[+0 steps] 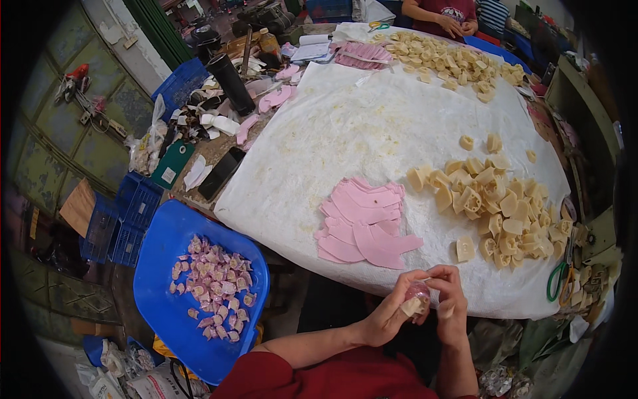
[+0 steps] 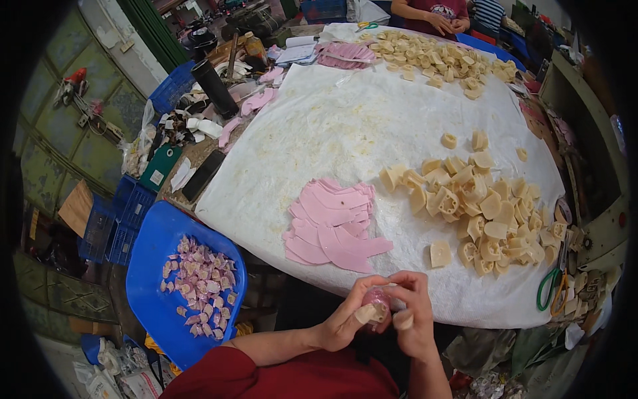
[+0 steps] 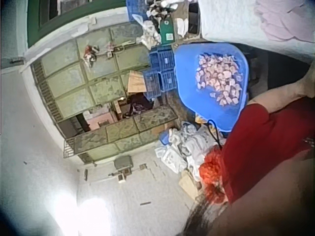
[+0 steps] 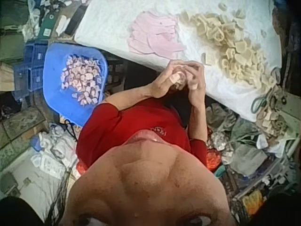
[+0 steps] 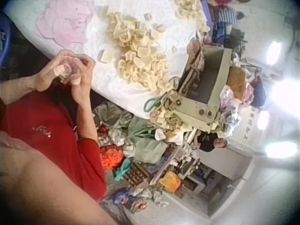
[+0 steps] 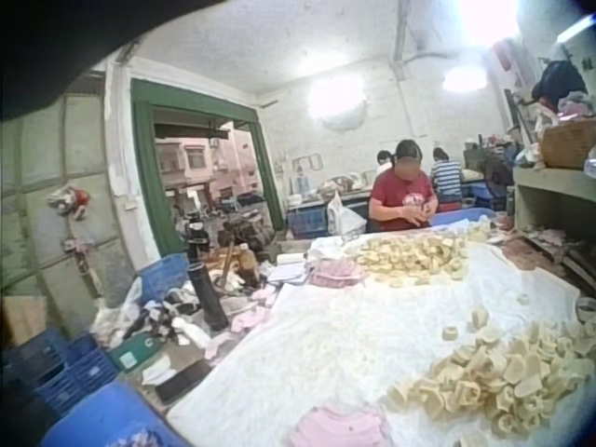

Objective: Manually assembling pink and beige shoe components at a workbench.

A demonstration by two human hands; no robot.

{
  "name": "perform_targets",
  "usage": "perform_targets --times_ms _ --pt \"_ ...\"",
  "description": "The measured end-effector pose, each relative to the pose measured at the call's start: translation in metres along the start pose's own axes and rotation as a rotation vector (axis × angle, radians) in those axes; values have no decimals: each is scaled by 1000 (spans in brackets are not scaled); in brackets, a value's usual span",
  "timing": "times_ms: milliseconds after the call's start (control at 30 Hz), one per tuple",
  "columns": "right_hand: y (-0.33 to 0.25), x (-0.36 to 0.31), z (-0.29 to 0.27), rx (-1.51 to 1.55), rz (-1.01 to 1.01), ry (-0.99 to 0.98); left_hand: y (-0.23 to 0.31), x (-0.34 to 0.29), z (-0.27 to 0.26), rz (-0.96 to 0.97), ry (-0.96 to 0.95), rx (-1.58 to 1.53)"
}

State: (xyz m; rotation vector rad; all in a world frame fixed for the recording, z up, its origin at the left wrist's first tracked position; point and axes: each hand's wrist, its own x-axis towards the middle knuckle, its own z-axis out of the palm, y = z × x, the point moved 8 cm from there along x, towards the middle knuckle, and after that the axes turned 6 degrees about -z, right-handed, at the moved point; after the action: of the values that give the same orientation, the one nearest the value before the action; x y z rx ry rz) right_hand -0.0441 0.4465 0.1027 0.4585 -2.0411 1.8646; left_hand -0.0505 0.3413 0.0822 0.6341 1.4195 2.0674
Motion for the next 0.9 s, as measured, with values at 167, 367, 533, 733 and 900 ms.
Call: perform_targets --times_ms 167,367,533,733,900 --pt "21 -4 21 476 280 -166 8 -5 14 134 20 -100" --pt "11 -17 32 373 5 74 22 -8 10 217 149 187" --pt "18 -35 37 241 38 200 27 -9 2 191 190 203" --pt "7 -25 39 225 -74 82 10 -13 -6 131 288 109" --pt "26 -25 34 190 88 74 9 -7 -12 75 257 96"
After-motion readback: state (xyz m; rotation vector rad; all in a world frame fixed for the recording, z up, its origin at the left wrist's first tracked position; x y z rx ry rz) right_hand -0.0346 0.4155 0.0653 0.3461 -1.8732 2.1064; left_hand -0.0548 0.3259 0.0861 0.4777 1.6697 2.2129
